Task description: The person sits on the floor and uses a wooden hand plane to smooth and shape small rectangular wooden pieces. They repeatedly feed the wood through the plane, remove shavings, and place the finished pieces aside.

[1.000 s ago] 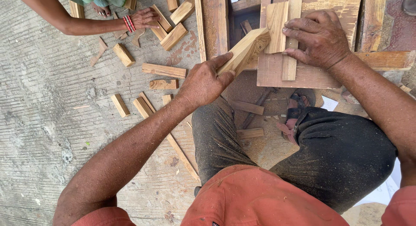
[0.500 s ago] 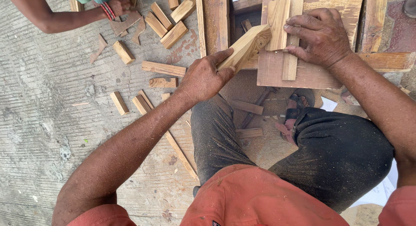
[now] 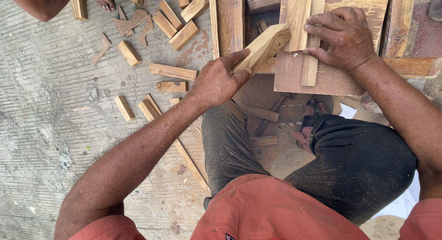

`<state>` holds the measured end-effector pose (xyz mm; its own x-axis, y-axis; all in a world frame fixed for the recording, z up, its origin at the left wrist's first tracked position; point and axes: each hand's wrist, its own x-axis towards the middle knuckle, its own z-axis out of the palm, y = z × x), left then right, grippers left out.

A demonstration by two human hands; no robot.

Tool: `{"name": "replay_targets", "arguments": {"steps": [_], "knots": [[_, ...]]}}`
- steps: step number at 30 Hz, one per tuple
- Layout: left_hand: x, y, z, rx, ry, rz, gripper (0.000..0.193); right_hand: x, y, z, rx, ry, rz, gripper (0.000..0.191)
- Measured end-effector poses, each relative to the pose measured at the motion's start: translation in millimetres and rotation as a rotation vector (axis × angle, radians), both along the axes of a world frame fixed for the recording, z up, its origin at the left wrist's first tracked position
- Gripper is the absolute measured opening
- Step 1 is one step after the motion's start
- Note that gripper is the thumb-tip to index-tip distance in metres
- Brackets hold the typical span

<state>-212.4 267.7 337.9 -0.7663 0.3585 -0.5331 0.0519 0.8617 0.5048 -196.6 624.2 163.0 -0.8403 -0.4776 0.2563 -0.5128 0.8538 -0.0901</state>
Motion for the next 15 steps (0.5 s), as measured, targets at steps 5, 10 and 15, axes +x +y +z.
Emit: {"name": "replay_targets", "arguments": {"steps": [5,10,15], "knots": [[0.5,2.2,-2.2,-0.004,-0.066,0.015,0.063,0.8,3.2,-2.6,0.014,-0.002,-0.01,0.053],[0.4,4.0,0.2,0.018,-0.042,0.019,0.063,0.9,1.4,4.6,0.003,-0.002,-0.018,0.054],[-0.8,4.4,2.1,0.04,-0.021,0.028,0.062,0.1,-3.5,17.9,0.024,0.03,-0.027,0.056]]}}
